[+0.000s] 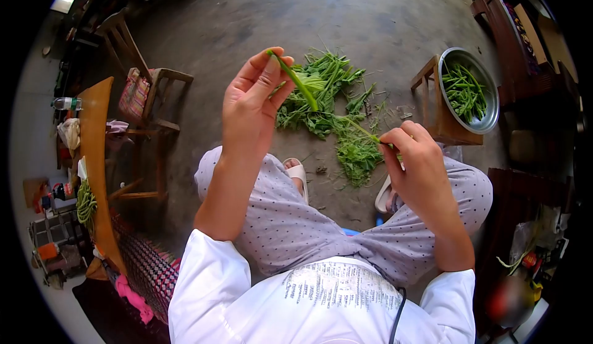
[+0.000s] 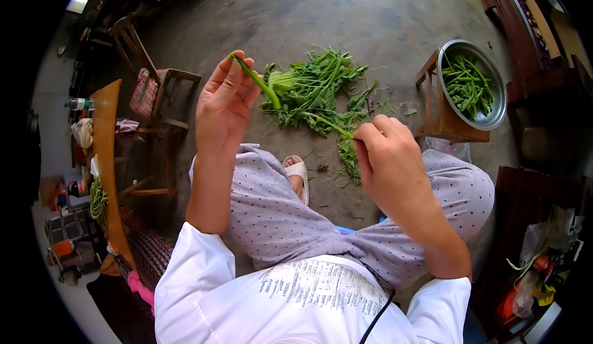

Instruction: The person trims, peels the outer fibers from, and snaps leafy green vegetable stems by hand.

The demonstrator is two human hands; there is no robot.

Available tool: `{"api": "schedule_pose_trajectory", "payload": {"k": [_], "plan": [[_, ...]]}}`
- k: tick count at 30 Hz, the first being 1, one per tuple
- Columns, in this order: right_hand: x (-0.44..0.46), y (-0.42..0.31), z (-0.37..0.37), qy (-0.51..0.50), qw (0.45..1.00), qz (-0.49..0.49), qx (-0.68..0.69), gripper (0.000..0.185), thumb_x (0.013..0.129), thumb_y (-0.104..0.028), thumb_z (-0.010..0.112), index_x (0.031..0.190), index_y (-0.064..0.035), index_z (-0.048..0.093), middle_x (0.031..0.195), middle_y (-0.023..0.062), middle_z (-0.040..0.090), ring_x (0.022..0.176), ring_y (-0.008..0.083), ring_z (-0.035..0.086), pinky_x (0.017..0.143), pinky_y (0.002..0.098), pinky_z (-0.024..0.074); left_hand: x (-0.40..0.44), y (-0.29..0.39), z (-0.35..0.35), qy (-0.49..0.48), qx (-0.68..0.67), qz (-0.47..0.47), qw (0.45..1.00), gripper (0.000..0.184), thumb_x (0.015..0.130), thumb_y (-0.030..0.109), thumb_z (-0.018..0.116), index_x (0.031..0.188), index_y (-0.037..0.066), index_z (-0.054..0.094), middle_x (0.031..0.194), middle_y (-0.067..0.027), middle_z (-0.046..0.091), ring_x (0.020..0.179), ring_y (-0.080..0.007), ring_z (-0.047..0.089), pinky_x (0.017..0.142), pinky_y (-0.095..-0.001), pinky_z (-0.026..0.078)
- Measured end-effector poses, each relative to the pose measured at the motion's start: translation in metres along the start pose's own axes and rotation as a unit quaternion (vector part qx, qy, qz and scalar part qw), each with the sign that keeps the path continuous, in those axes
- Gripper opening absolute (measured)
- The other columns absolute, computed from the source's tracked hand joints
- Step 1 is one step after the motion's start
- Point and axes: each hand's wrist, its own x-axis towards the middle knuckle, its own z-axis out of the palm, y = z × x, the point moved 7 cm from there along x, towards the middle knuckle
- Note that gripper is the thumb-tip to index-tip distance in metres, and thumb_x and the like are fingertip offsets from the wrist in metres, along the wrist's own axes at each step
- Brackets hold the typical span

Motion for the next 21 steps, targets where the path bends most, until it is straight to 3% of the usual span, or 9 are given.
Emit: {"api": "schedule_pose_trajectory", "payload": {"k": [4,7,10,12,14,15,17,18,21], "plan": [[-0.004,0.027,0.011,-0.032,0.999,0.034,-0.019,0.005,0.079,-0.002,0.063,0.083,0.0001,0.061,0.081,0.0151,0.057,0.08,0.0333,0.057,0.071,0.0415,0.0458,0.004,0.007,-0.011,0.026,0.008,0.033,0.999,0.022,0.094,0.012,0.058,0.115,0.005,0.058,0.108,-0.0062,0.064,0.096,-0.0117,0.062,0.088,-0.0268,0.052],[-0.01,0.049,0.021,-0.053,0.991,0.081,0.089,0.008,0.079,-0.006,0.064,0.082,0.001,0.062,0.078,0.0159,0.057,0.076,0.0343,0.058,0.069,0.0411,0.0467,0.017,-0.001,0.017,0.017,0.015,0.014,1.0,0.022,0.094,0.011,0.057,0.115,0.005,0.058,0.11,-0.0069,0.063,0.099,-0.0128,0.061,0.091,-0.0281,0.051],[-0.013,0.06,0.023,-0.053,0.989,0.092,0.102,0.011,0.08,-0.004,0.066,0.088,0.0024,0.064,0.077,0.0132,0.058,0.067,0.0217,0.06,0.061,0.0312,0.0463,0.04,-0.009,0.088,-0.036,0.074,0.003,0.997,0.028,0.095,0.013,0.056,0.12,0.003,0.055,0.114,-0.0108,0.062,0.105,-0.0178,0.06,0.097,-0.0305,0.048],[-0.015,0.063,0.023,-0.07,0.978,0.103,0.165,0.011,0.082,-0.005,0.067,0.089,0.0025,0.064,0.075,0.0071,0.059,0.066,0.0122,0.056,0.059,0.0253,0.0442,0.062,-0.017,0.162,-0.189,0.025,0.035,0.981,0.039,0.093,0.019,0.06,0.127,0.001,0.051,0.117,-0.0132,0.061,0.11,-0.0209,0.058,0.098,-0.0288,0.045],[-0.014,0.074,0.014,-0.05,0.961,0.15,0.225,0.013,0.082,-0.008,0.067,0.09,0.0015,0.065,0.071,0.0073,0.06,0.063,0.0122,0.056,0.058,0.0264,0.0444,0.093,-0.054,0.209,-0.233,0.129,-0.02,0.964,0.078,0.088,0.027,0.068,0.142,-0.007,0.023,0.139,-0.0209,0.041,0.125,-0.0209,0.044,0.104,-0.0283,0.037],[-0.015,0.083,0.012,-0.034,0.938,0.192,0.286,0.015,0.082,-0.012,0.068,0.09,0.0005,0.067,0.067,0.0074,0.061,0.059,0.0121,0.055,0.056,0.0275,0.0445,0.089,-0.058,0.215,-0.235,0.131,-0.022,0.963,0.078,0.088,0.027,0.068,0.142,-0.007,0.023,0.139,-0.0209,0.041,0.125,-0.0209,0.044,0.104,-0.0283,0.037],[-0.016,0.093,0.003,0.01,0.924,0.198,0.328,0.015,0.085,-0.014,0.069,0.089,0.0005,0.067,0.064,-0.0009,0.057,0.057,0.0039,0.046,0.052,0.0214,0.0387,0.076,-0.054,0.225,-0.229,0.277,0.088,0.929,0.046,0.091,0.023,0.063,0.128,-0.002,0.051,0.119,-0.0149,0.059,0.114,-0.021,0.056,0.095,-0.0253,0.044],[-0.016,0.095,-0.006,0.049,0.902,0.198,0.381,0.015,0.085,-0.014,0.069,0.089,0.0005,0.067,0.064,-0.0028,0.055,0.057,0.0028,0.045,0.051,0.0208,0.037,0.064,-0.046,0.219,-0.241,0.3,0.118,0.915,0.038,0.09,0.025,0.065,0.115,-0.003,0.059,0.105,-0.0097,0.063,0.101,-0.0125,0.059,0.083,-0.0213,0.045],[-0.018,0.096,-0.027,0.109,0.874,0.202,0.428,0.014,0.086,-0.013,0.07,0.089,0.0003,0.067,0.065,-0.0067,0.052,0.057,0.0008,0.041,0.049,0.0195,0.0323,0.031,-0.038,0.173,-0.175,0.378,0.13,0.9,0.021,0.091,0.021,0.066,0.094,0.0,0.063,0.083,0.0004,0.06,0.08,-0.0024,0.054,0.068,-0.0181,0.042]]}}
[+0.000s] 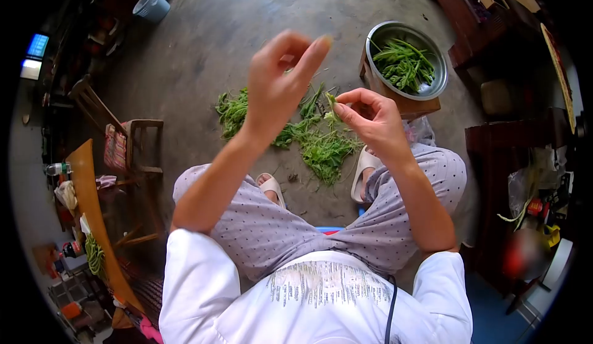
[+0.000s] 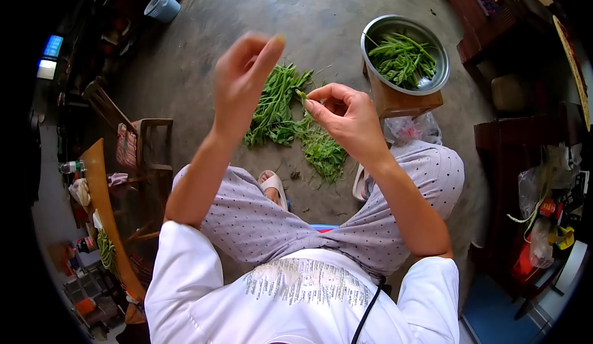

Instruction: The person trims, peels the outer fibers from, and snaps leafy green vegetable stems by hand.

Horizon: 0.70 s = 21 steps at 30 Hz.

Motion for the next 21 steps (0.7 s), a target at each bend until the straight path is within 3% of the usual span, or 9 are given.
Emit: {"api": "schedule_pose_trajectory", "payload": {"k": [2,5,7,8,11,15,20,21], "plan": [[-0.002,-0.006,-0.004,0.033,0.999,-0.001,-0.026,0.013,0.085,-0.012,0.07,0.089,0.0002,0.067,0.063,-0.0072,0.048,0.057,0.0012,0.039,0.049,0.02,0.0316,-0.03,-0.02,-0.004,0.016,0.036,-0.02,0.999,0.019,0.09,0.02,0.067,0.09,0.001,0.063,0.078,0.0032,0.058,0.076,-0.0001,0.052,0.064,-0.0173,0.041],[-0.004,-0.017,0.002,0.055,0.996,-0.036,-0.064,0.011,0.083,-0.009,0.07,0.089,-0.0007,0.067,0.066,-0.0045,0.048,0.058,0.0035,0.04,0.051,0.0216,0.0332,-0.051,-0.038,0.009,-0.02,-0.057,-0.048,0.997,0.021,0.084,0.02,0.073,0.091,0.001,0.065,0.08,-0.003,0.065,0.076,-0.0064,0.06,0.062,-0.0216,0.049],[-0.005,-0.019,0.011,0.066,0.992,-0.069,-0.088,0.012,0.082,-0.008,0.071,0.091,-0.0015,0.067,0.068,-0.0026,0.049,0.059,0.0051,0.041,0.052,0.0225,0.0343,-0.057,-0.049,0.016,-0.007,-0.195,-0.128,0.972,0.021,0.084,0.018,0.074,0.093,0.002,0.064,0.083,-0.0011,0.065,0.079,-0.0065,0.061,0.068,-0.0206,0.049],[-0.006,-0.023,0.015,0.078,0.985,-0.103,-0.112,0.014,0.08,-0.006,0.071,0.093,-0.0023,0.067,0.071,-0.0006,0.05,0.06,0.0067,0.043,0.052,0.0233,0.0355,-0.058,-0.054,0.013,-0.004,-0.197,-0.13,0.972,0.021,0.084,0.018,0.074,0.093,0.002,0.064,0.083,-0.0011,0.065,0.079,-0.0065,0.061,0.068,-0.0206,0.049],[-0.009,-0.033,0.029,0.078,0.978,-0.121,-0.152,0.02,0.079,-0.004,0.071,0.098,-0.0035,0.067,0.075,0.0016,0.052,0.062,0.0088,0.045,0.054,0.0244,0.0375,-0.066,-0.077,0.011,0.005,-0.352,-0.21,0.912,0.019,0.087,0.016,0.07,0.101,0.004,0.063,0.095,-0.0027,0.067,0.085,-0.008,0.062,0.08,-0.0231,0.049],[-0.009,-0.017,0.035,0.065,0.99,-0.072,-0.105,0.02,0.081,-0.005,0.068,0.1,-0.0032,0.066,0.074,0.0008,0.05,0.062,0.0082,0.045,0.055,0.0241,0.0381,-0.058,-0.093,-0.035,0.11,-0.351,-0.222,0.903,0.019,0.093,0.018,0.061,0.108,0.006,0.063,0.102,-0.0057,0.067,0.09,-0.0106,0.064,0.082,-0.0232,0.053],[-0.001,-0.002,0.022,0.041,0.984,0.013,-0.173,0.016,0.083,-0.007,0.066,0.097,-0.0009,0.066,0.072,0.0008,0.049,0.061,0.0074,0.044,0.054,0.0237,0.0367,-0.052,-0.086,-0.079,0.128,-0.278,-0.185,0.934,0.021,0.094,0.019,0.06,0.108,0.005,0.063,0.102,-0.0069,0.068,0.092,-0.0111,0.064,0.08,-0.0217,0.053],[0.0,-0.009,0.019,0.043,0.978,-0.009,-0.206,0.015,0.083,-0.007,0.066,0.097,-0.0007,0.066,0.07,0.0007,0.049,0.06,0.0076,0.043,0.054,0.0239,0.0364,-0.054,-0.081,-0.081,0.116,-0.244,-0.182,0.945,0.021,0.094,0.019,0.06,0.108,0.004,0.063,0.102,-0.0071,0.067,0.092,-0.0112,0.064,0.08,-0.0219,0.053]]}}
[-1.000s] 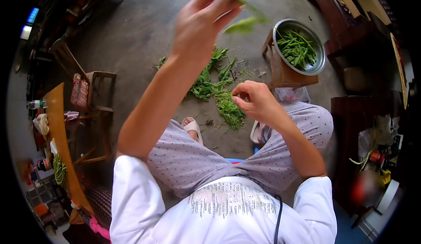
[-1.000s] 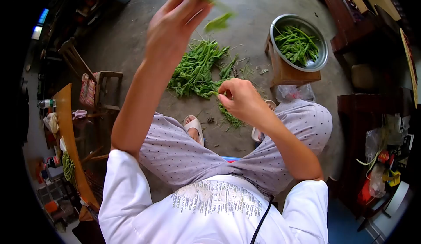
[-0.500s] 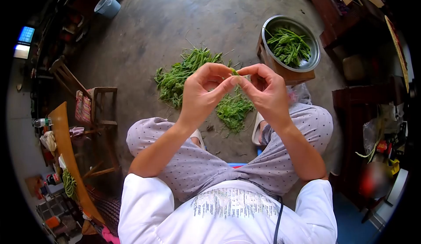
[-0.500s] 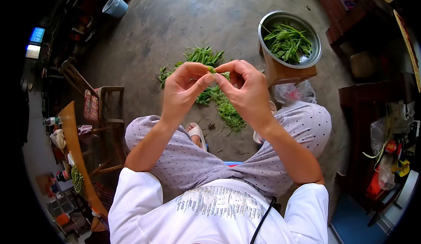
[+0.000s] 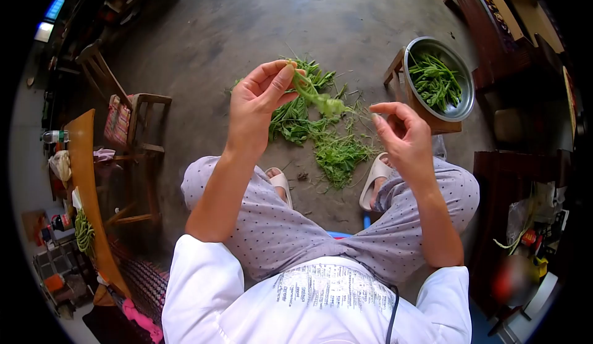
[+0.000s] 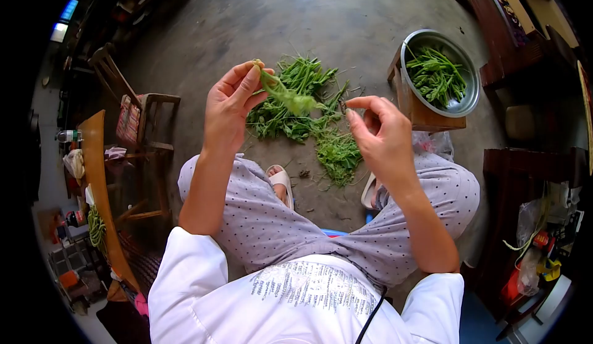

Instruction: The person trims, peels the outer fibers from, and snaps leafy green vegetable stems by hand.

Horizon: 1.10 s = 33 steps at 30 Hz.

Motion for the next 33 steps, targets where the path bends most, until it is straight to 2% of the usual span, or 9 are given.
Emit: {"api": "schedule_pose_trajectory", "payload": {"k": [5,7,11,15,19,26,29,31,33], "plan": [[0.006,-0.014,-0.01,0.034,0.996,-0.067,-0.038,0.014,0.084,-0.008,0.067,0.097,-0.0012,0.067,0.064,-0.0018,0.046,0.055,0.0064,0.038,0.05,0.0236,0.0325,-0.019,0.005,0.01,-0.076,0.063,0.011,0.995,0.023,0.093,0.014,0.061,0.111,0.0,0.061,0.1,-0.0062,0.068,0.094,-0.0113,0.064,0.08,-0.0216,0.051],[0.005,-0.023,-0.003,-0.009,0.998,-0.049,0.038,0.016,0.085,-0.009,0.068,0.099,-0.0023,0.067,0.06,-0.0045,0.042,0.053,0.0041,0.035,0.048,0.0227,0.0282,-0.028,0.004,0.025,-0.14,0.075,0.062,0.985,0.021,0.093,0.008,0.058,0.112,-0.003,0.06,0.103,-0.0063,0.067,0.093,-0.0122,0.064,0.079,-0.0224,0.052],[0.0,-0.04,0.017,-0.095,0.981,-0.107,0.127,0.027,0.086,-0.016,0.07,0.11,-0.0055,0.064,0.06,-0.0064,0.04,0.054,0.0015,0.033,0.047,0.0211,0.0245,-0.043,0.001,0.044,-0.19,0.105,0.047,0.975,0.026,0.092,-0.002,0.057,0.117,-0.001,0.049,0.105,-0.0092,0.064,0.098,-0.0123,0.061,0.085,-0.0249,0.05],[0.002,-0.03,0.035,-0.169,0.968,-0.053,0.177,0.028,0.088,-0.019,0.069,0.109,-0.0016,0.063,0.063,-0.0077,0.041,0.056,0.0013,0.034,0.047,0.0212,0.0245,-0.049,0.0,0.044,-0.16,0.149,0.078,0.973,0.025,0.087,-0.001,0.063,0.102,0.002,0.043,0.091,-0.0121,0.067,0.091,-0.0149,0.066,0.079,-0.026,0.053],[0.003,-0.025,0.044,-0.151,0.955,-0.036,0.254,0.019,0.087,-0.015,0.07,0.096,0.0006,0.066,0.069,-0.005,0.055,0.063,0.0017,0.046,0.055,0.0174,0.0367,-0.05,-0.001,0.042,-0.152,0.162,0.085,0.971,0.025,0.087,-0.002,0.063,0.1,0.002,0.042,0.089,-0.0123,0.067,0.088,-0.0138,0.065,0.076,-0.0261,0.053],[0.003,-0.03,0.042,-0.11,0.957,-0.017,0.266,0.014,0.086,-0.011,0.071,0.085,0.0016,0.064,0.077,-0.0005,0.063,0.067,0.003,0.053,0.06,0.0185,0.0429,-0.046,-0.008,0.041,-0.17,0.019,0.009,0.985,0.023,0.089,0.003,0.064,0.103,0.003,0.045,0.094,-0.008,0.065,0.091,-0.0096,0.062,0.083,-0.0236,0.05],[0.002,-0.037,0.039,-0.076,0.965,-0.039,0.248,0.011,0.083,-0.009,0.072,0.084,-0.0003,0.064,0.076,0.0008,0.062,0.064,0.0054,0.054,0.059,0.0197,0.0436,-0.047,-0.009,0.044,-0.17,-0.02,-0.011,0.985,0.026,0.088,0.007,0.066,0.108,0.002,0.049,0.096,-0.0064,0.065,0.093,-0.0092,0.061,0.084,-0.0234,0.05],[-0.005,-0.067,0.024,0.019,0.974,-0.225,-0.008,0.009,0.079,-0.005,0.072,0.083,-0.0031,0.064,0.074,0.0039,0.058,0.06,0.0123,0.055,0.057,0.0233,0.0438,-0.047,-0.009,0.045,-0.169,-0.035,-0.011,0.985,0.028,0.088,0.008,0.067,0.111,0.002,0.051,0.096,-0.0059,0.065,0.093,-0.0094,0.061,0.084,-0.0236,0.05],[-0.009,-0.067,0.028,0.042,0.96,-0.275,-0.026,0.01,0.077,-0.003,0.072,0.083,-0.0039,0.063,0.073,0.0055,0.056,0.061,0.0168,0.055,0.056,0.0263,0.0436,-0.047,-0.011,0.044,-0.183,-0.031,-0.027,0.982,0.028,0.088,0.01,0.067,0.111,0.003,0.054,0.101,-0.0027,0.062,0.096,-0.009,0.058,0.084,-0.0232,0.046]]}}
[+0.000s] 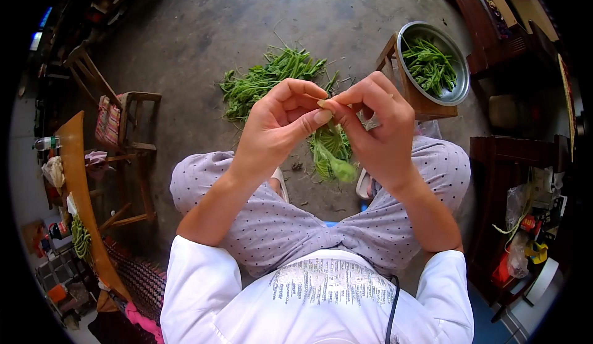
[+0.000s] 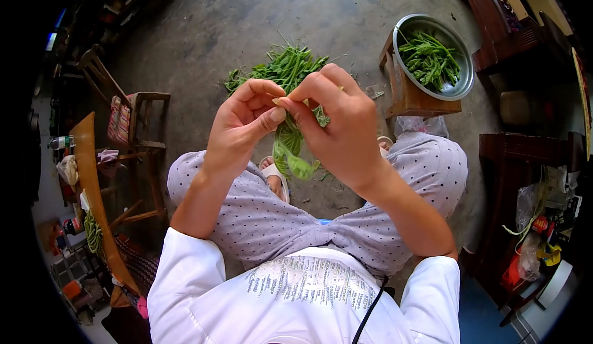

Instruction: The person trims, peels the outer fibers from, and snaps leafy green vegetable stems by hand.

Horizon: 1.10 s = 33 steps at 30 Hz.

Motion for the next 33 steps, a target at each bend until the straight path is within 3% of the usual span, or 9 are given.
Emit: {"api": "schedule_pose_trajectory", "payload": {"k": [4,7,11,18,21,24,28,30,33], "plan": [[-0.003,-0.015,0.003,0.033,0.993,-0.104,-0.033,0.013,0.075,0.001,0.07,0.082,-0.0039,0.06,0.073,0.0077,0.053,0.065,0.0259,0.052,0.057,0.034,0.0426,-0.001,-0.001,-0.002,-0.002,-0.039,-0.002,0.999,0.028,0.086,0.009,0.069,0.11,0.001,0.056,0.098,-0.005,0.065,0.093,-0.0101,0.062,0.085,-0.0237,0.05],[-0.003,-0.015,0.004,0.03,0.994,-0.105,-0.013,0.014,0.075,0.001,0.069,0.083,-0.0035,0.058,0.074,0.0077,0.053,0.067,0.026,0.051,0.059,0.0353,0.0423,-0.004,-0.001,-0.002,-0.002,-0.055,-0.015,0.998,0.028,0.086,0.007,0.069,0.11,0.001,0.056,0.096,-0.005,0.065,0.092,-0.01,0.062,0.084,-0.0234,0.05],[-0.004,-0.012,0.005,0.005,0.997,-0.069,0.045,0.013,0.076,0.0,0.068,0.084,-0.0034,0.057,0.075,0.0083,0.053,0.067,0.0258,0.051,0.059,0.0358,0.042,-0.008,0.003,-0.001,0.007,-0.032,0.05,0.998,0.026,0.085,0.003,0.068,0.108,0.001,0.057,0.095,-0.005,0.064,0.091,-0.01,0.062,0.081,-0.0233,0.05],[-0.009,-0.031,0.008,-0.015,0.983,-0.176,-0.039,0.018,0.072,0.005,0.066,0.084,-0.0043,0.056,0.073,0.0078,0.046,0.067,0.0265,0.047,0.06,0.0365,0.0403,-0.01,0.014,-0.01,0.033,-0.05,0.108,0.992,0.022,0.086,-0.003,0.065,0.106,0.002,0.058,0.095,-0.0048,0.064,0.091,-0.0132,0.064,0.081,-0.0254,0.051],[-0.007,-0.03,0.006,-0.037,0.988,-0.146,0.017,0.015,0.075,0.005,0.065,0.084,-0.0034,0.056,0.074,0.0084,0.048,0.069,0.0264,0.049,0.063,0.0354,0.0414,-0.007,0.026,-0.019,0.028,-0.047,0.145,0.988,0.022,0.088,0.004,0.065,0.109,0.003,0.057,0.098,-0.0061,0.065,0.092,-0.0147,0.064,0.078,-0.0238,0.05],[-0.001,-0.017,0.003,-0.089,0.986,-0.043,0.137,0.012,0.079,0.003,0.064,0.085,-0.0025,0.054,0.081,0.0078,0.053,0.075,0.0224,0.053,0.068,0.0324,0.0436,-0.007,0.03,-0.026,0.036,-0.044,0.138,0.989,0.026,0.089,0.007,0.064,0.114,0.005,0.056,0.102,-0.0074,0.065,0.095,-0.0146,0.063,0.074,-0.0219,0.05],[0.001,-0.008,0.008,-0.09,0.919,0.005,0.384,0.006,0.092,0.001,0.053,0.094,-0.001,0.047,0.089,0.0067,0.06,0.075,0.0128,0.053,0.073,0.0247,0.0454,-0.006,0.025,-0.032,0.068,-0.09,0.1,0.989,0.023,0.089,0.007,0.065,0.111,0.007,0.059,0.099,-0.0065,0.066,0.088,-0.0127,0.063,0.077,-0.0244,0.051],[-0.005,0.003,0.014,-0.14,0.873,0.088,0.459,0.003,0.096,-0.001,0.047,0.094,-0.0005,0.044,0.084,0.0071,0.059,0.073,0.0116,0.053,0.072,0.0229,0.0446,-0.003,0.024,-0.035,0.067,-0.106,0.096,0.987,0.022,0.089,0.007,0.064,0.111,0.007,0.059,0.101,-0.0064,0.066,0.088,-0.0121,0.063,0.077,-0.0246,0.052],[-0.009,0.023,0.015,-0.17,0.909,0.165,0.342,0.009,0.096,-0.001,0.046,0.088,-0.0013,0.043,0.078,0.0062,0.057,0.071,0.0096,0.053,0.064,0.0242,0.0444,-0.003,0.033,-0.047,0.062,-0.148,0.129,0.979,0.026,0.092,0.004,0.058,0.118,0.007,0.056,0.103,-0.006,0.065,0.09,-0.0103,0.062,0.077,-0.0233,0.051]]}}
